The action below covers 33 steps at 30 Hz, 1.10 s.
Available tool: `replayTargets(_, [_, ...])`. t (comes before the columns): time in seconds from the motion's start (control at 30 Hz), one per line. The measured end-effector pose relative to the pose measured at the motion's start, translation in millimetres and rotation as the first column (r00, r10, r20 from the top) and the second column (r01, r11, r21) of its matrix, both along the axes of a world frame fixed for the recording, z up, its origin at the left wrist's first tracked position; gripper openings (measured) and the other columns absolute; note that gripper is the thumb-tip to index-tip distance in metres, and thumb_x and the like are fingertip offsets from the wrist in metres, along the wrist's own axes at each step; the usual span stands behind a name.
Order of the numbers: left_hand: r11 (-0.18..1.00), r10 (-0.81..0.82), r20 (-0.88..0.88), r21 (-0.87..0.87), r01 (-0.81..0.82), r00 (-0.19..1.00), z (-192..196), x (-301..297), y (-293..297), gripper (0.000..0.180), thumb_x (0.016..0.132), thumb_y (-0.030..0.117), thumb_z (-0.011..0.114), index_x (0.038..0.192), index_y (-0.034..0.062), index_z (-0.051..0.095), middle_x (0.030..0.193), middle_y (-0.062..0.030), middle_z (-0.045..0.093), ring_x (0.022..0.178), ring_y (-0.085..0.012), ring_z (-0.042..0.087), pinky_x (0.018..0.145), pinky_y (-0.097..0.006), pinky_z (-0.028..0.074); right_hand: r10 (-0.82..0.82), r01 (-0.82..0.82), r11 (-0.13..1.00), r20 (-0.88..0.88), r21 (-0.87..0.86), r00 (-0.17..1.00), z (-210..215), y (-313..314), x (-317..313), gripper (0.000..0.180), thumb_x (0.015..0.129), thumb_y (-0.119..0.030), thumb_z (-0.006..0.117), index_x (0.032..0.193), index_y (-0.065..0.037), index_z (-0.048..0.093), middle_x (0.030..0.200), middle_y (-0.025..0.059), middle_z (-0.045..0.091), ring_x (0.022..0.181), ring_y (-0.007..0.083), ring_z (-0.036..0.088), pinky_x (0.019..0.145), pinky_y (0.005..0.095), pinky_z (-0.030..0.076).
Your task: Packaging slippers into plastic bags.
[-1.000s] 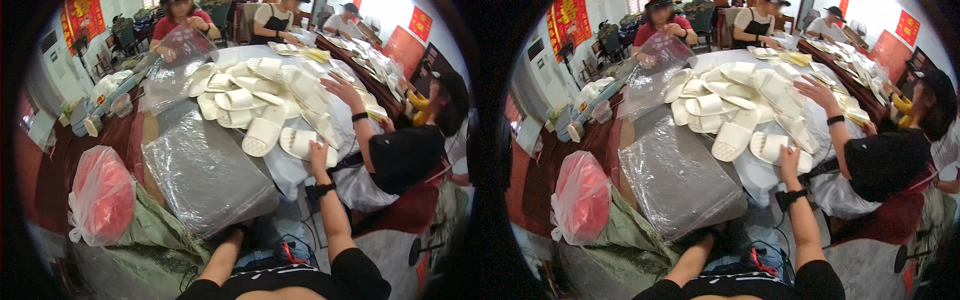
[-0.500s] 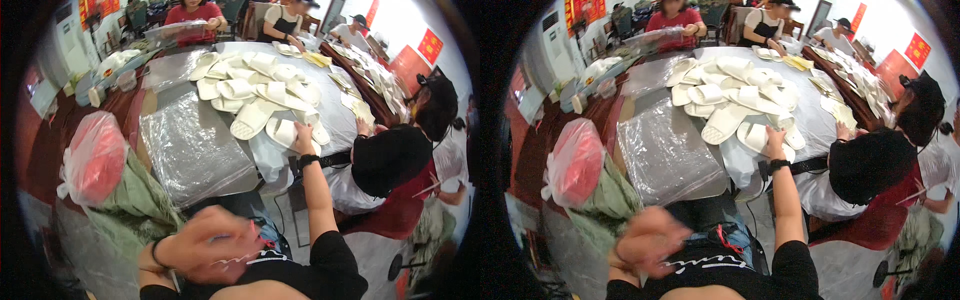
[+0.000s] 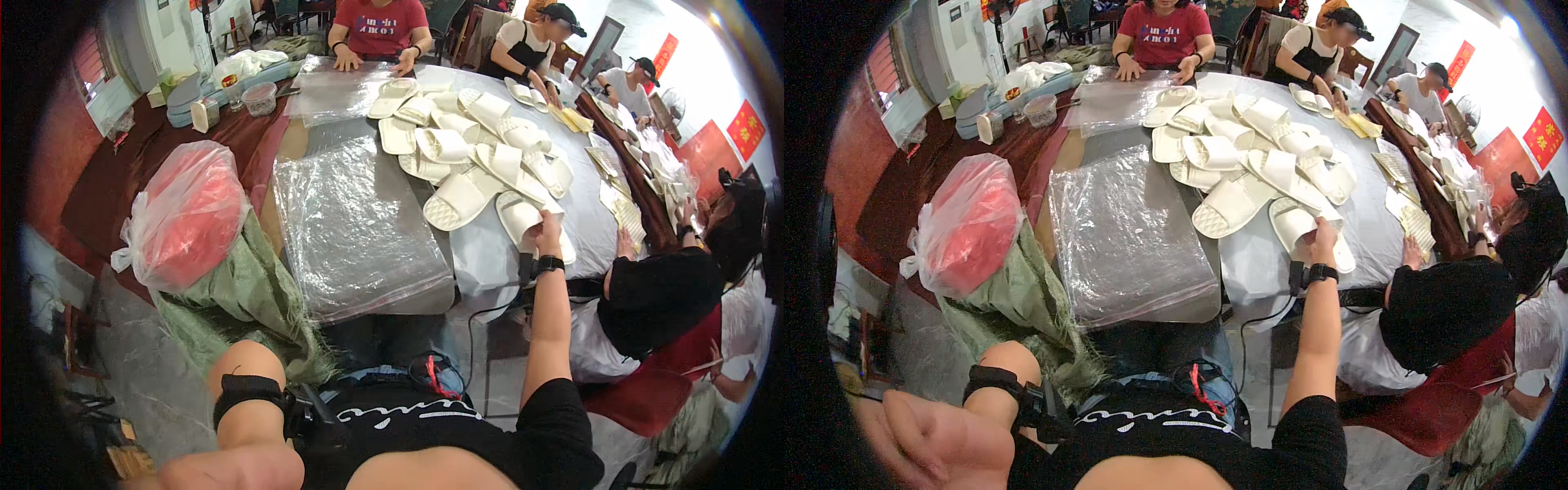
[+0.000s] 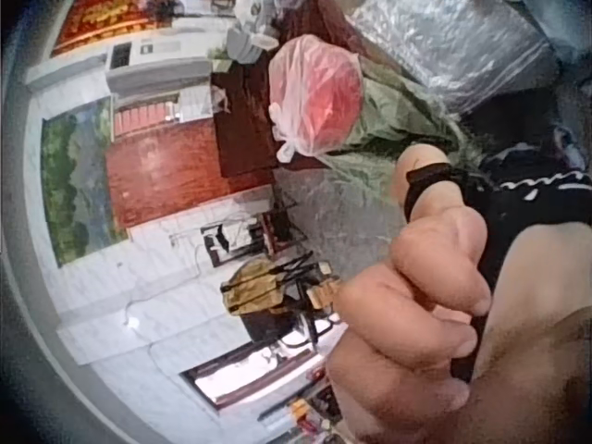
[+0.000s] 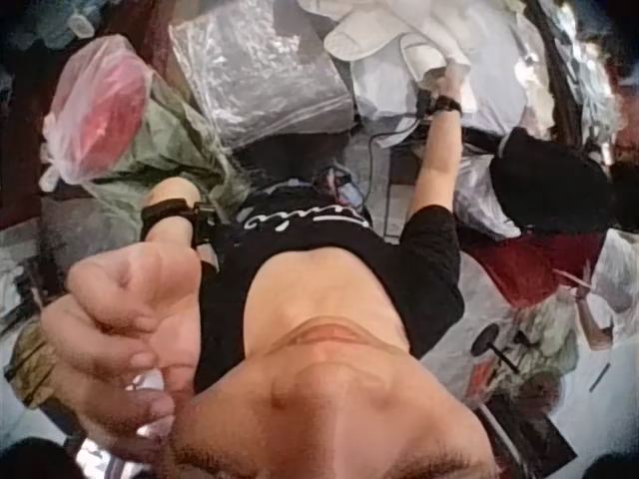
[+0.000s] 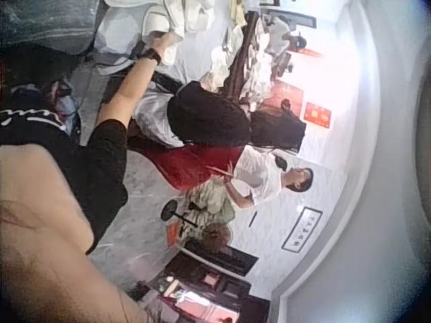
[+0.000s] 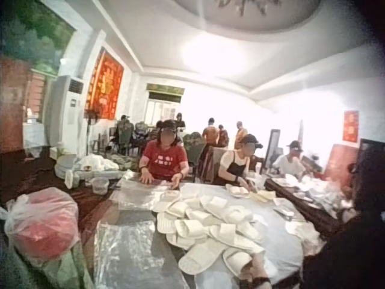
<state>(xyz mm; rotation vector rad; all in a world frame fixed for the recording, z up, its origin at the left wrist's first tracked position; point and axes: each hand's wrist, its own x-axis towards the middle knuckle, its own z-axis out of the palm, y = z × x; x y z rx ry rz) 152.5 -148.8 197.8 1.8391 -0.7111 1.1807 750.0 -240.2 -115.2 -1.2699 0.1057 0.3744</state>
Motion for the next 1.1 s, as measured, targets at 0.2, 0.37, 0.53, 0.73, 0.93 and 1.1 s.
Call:
replayTargets(0.2, [0.982, 0.092, 0.258, -0.185, -0.045, 0.962, -19.7, 17.3, -12.9, 0.025, 0.081, 0.012, 0.069, 0.097, 0.0277, 0.061, 0.09, 0.013, 0.052, 0.085, -0.0089, 0.047, 0.07, -0.022, 0.037, -0.079, 0.101, 0.983, 0.137, -0.156, 0.987, 8.9, -20.0, -37.4, 0.026, 0.073, -0.013, 0.065, 0.092, 0.005, 0.061, 0.081, 0.0104, 0.064, 0.067, 0.0237, 0.062, 0.059, 0.0367, 0.049])
replayTargets(0.37, [0.963, 0.048, 0.24, -0.271, 0.019, 0.97, -18.4, 21.1, -14.5, 0.024, 0.081, 0.012, 0.069, 0.099, 0.0266, 0.061, 0.087, 0.0125, 0.055, 0.081, -0.0086, 0.045, 0.068, -0.023, 0.036, -0.025, 0.064, 0.982, 0.215, -0.178, 0.976, 26.0, -51.1, -98.4, 0.026, 0.076, -0.014, 0.062, 0.088, 0.009, 0.062, 0.082, 0.0115, 0.064, 0.068, 0.0216, 0.061, 0.061, 0.0346, 0.048])
replayTargets(0.53, [0.984, -0.007, 0.276, -0.17, 0.056, 0.961, -24.1, 16.7, -5.8, 0.022, 0.082, 0.012, 0.066, 0.099, 0.0247, 0.06, 0.083, 0.0126, 0.056, 0.077, -0.0091, 0.042, 0.066, -0.024, 0.034, 0.094, -0.097, 0.995, 0.196, 0.005, 0.976, 78.3, -53.4, -195.0, 0.03, 0.083, -0.015, 0.058, 0.101, 0.009, 0.059, 0.092, 0.013, 0.064, 0.076, 0.0209, 0.063, 0.066, 0.0314, 0.051])
replayTargets(0.73, [0.972, -0.069, 0.419, -0.178, 0.156, 0.905, -27.9, 30.7, -8.3, 0.021, 0.081, 0.007, 0.064, 0.097, 0.0212, 0.06, 0.081, 0.0112, 0.057, 0.076, -0.0096, 0.043, 0.065, -0.024, 0.035, 0.286, -0.298, 0.938, 0.088, 0.176, 0.954, 111.3, -46.6, -253.6, 0.035, 0.088, -0.015, 0.05, 0.114, 0.008, 0.051, 0.101, 0.0155, 0.063, 0.082, 0.0225, 0.066, 0.072, 0.032, 0.055])
replayTargets(0.93, [0.93, -0.092, 0.389, -0.297, 0.219, 0.917, -25.7, 29.9, -12.7, 0.014, 0.085, 0.01, 0.059, 0.097, 0.0171, 0.059, 0.076, 0.0061, 0.058, 0.074, -0.01, 0.047, 0.064, -0.024, 0.038, 0.316, -0.325, 0.936, 0.089, 0.134, 0.945, 103.5, -27.4, -243.1, 0.038, 0.089, -0.019, 0.051, 0.116, 0.007, 0.05, 0.1, 0.0159, 0.064, 0.081, 0.0228, 0.067, 0.071, 0.0315, 0.056])
replayTargets(1.1, [0.935, -0.135, 0.361, -0.262, 0.239, 0.923, -26.4, 33.9, -3.4, 0.011, 0.088, 0.012, 0.055, 0.098, 0.0149, 0.058, 0.074, 0.0049, 0.058, 0.071, -0.0112, 0.048, 0.065, -0.025, 0.04, 0.277, -0.28, 0.954, 0.039, 0.11, 0.96, 84.7, -24.5, -223.2, 0.036, 0.088, -0.015, 0.051, 0.114, 0.008, 0.051, 0.102, 0.0157, 0.062, 0.082, 0.0231, 0.066, 0.071, 0.0328, 0.055])
